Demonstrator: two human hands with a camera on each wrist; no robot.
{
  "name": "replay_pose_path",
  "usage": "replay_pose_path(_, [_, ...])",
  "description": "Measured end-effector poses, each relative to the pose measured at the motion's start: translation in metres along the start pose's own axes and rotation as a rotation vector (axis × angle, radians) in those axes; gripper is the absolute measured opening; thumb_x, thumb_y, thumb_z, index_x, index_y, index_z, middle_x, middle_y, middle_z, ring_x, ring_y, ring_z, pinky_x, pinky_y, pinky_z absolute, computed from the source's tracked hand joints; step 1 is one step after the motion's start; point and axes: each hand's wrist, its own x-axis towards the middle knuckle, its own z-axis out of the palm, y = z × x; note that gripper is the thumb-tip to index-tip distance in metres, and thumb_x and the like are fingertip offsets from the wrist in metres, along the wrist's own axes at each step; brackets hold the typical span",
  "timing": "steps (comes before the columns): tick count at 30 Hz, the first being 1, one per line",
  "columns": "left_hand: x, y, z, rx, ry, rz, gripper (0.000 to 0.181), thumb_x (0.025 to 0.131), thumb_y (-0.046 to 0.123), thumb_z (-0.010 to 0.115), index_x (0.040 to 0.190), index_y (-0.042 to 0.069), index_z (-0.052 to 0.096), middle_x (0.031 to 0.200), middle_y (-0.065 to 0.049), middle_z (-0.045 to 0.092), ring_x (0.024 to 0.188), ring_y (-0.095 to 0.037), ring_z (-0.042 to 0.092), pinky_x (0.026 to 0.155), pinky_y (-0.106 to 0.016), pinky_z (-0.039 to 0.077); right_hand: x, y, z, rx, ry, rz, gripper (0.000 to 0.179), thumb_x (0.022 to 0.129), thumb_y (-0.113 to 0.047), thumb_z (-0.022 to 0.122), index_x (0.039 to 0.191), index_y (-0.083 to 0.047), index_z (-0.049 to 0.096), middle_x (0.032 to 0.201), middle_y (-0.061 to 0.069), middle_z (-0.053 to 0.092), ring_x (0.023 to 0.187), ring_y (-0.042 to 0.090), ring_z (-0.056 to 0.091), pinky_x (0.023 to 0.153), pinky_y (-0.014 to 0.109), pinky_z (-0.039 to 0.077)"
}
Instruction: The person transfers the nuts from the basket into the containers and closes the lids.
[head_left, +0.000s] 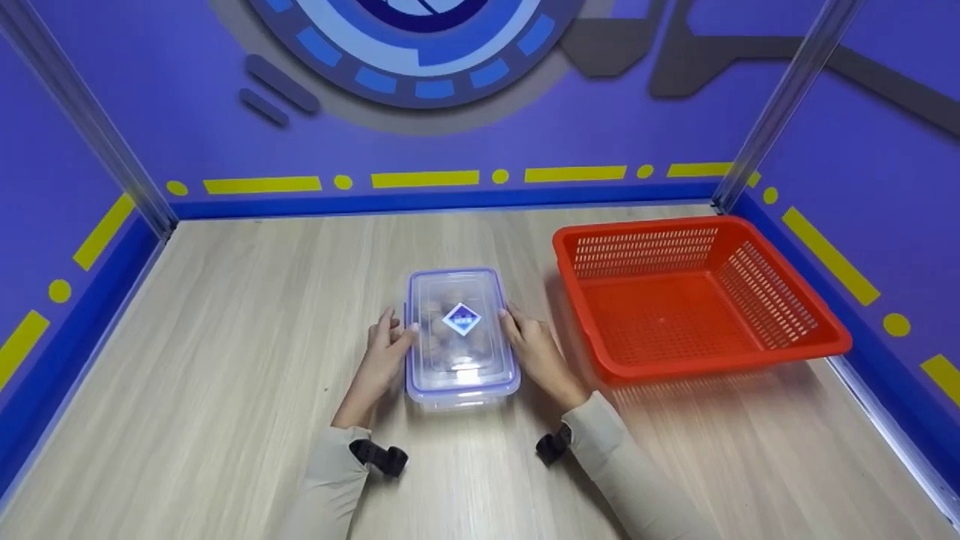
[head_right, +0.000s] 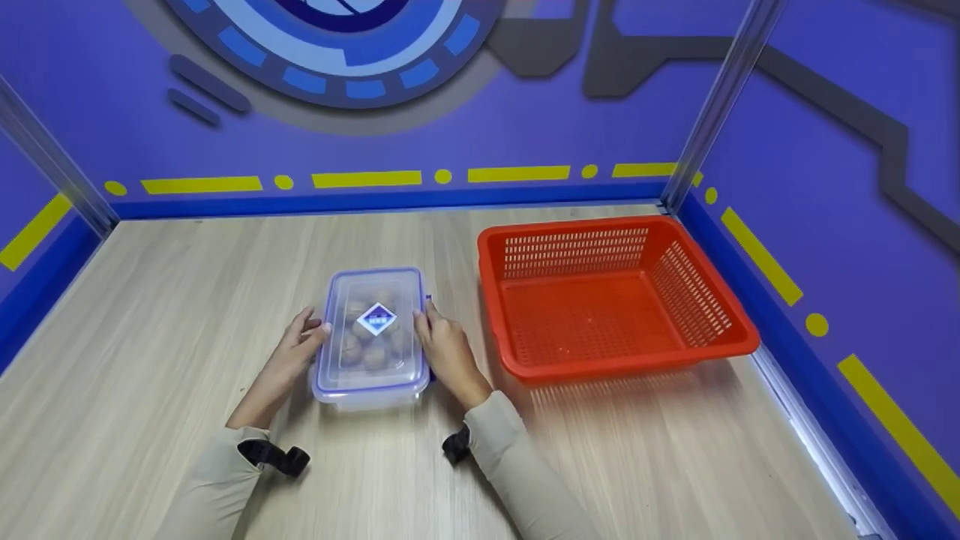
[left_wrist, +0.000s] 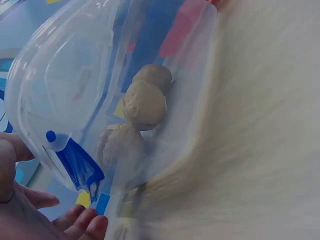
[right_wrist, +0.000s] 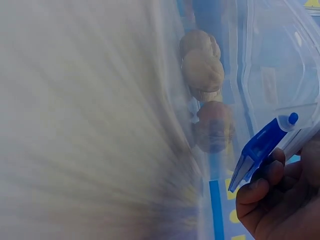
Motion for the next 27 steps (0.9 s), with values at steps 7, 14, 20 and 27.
replay_pose_path(7, [0.0002, -0.0025, 0.0009, -0.167, -0.079, -0.085, 0.078, 0.101, 0.031, 0.046, 0.152, -0.003, -0.002, 0.154, -0.033, 0.019, 0.145, -0.043, 0.018, 0.122, -0.047, 0.016, -0.0003, 0.002, 0.0009, 0.024, 0.004, 0.004, 0.042, 0.101, -0.027, 0.047, 0.134, -0.002, 0.055, 0.125, 0.024, 0.061, 0.111, 0.031, 0.064, 0.098, 0.046, 0.051])
replay_pose_path(14, [0.0003, -0.0014, 0.0005, -0.177, -0.061, -0.099, 0.08, 0.1, 0.032, 0.048, 0.151, -0.005, 0.0, 0.154, -0.031, 0.021, 0.145, -0.04, 0.02, 0.122, -0.045, 0.016, -0.0005, 0.0016, 0.0005, 0.042, 0.001, 0.019, 0.043, 0.101, -0.029, 0.046, 0.135, -0.003, 0.054, 0.128, 0.022, 0.059, 0.114, 0.03, 0.061, 0.101, 0.045, 0.049])
replay_pose_path(20, [0.0026, -0.0022, -0.0012, -0.228, -0.048, -0.032, 0.07, 0.099, 0.023, 0.05, 0.151, -0.004, 0.012, 0.149, -0.03, 0.028, 0.133, -0.043, 0.041, 0.112, -0.049, 0.038, -0.0007, 0.001, 0.0008, 0.051, 0.006, 0.016, 0.045, 0.101, -0.028, 0.047, 0.133, 0.003, 0.053, 0.13, 0.021, 0.058, 0.118, 0.03, 0.059, 0.102, 0.045, 0.048])
replay_pose_path(27, [0.0026, 0.0041, 0.0008, -0.205, 0.01, -0.018, 0.068, 0.097, 0.017, 0.053, 0.151, -0.003, 0.017, 0.14, -0.026, 0.026, 0.129, -0.043, 0.042, 0.11, -0.049, 0.04, -0.0006, 0.0015, 0.0003, 0.05, 0.007, 0.032, 0.044, 0.101, -0.028, 0.047, 0.133, 0.0, 0.054, 0.129, 0.021, 0.058, 0.117, 0.03, 0.06, 0.102, 0.045, 0.048])
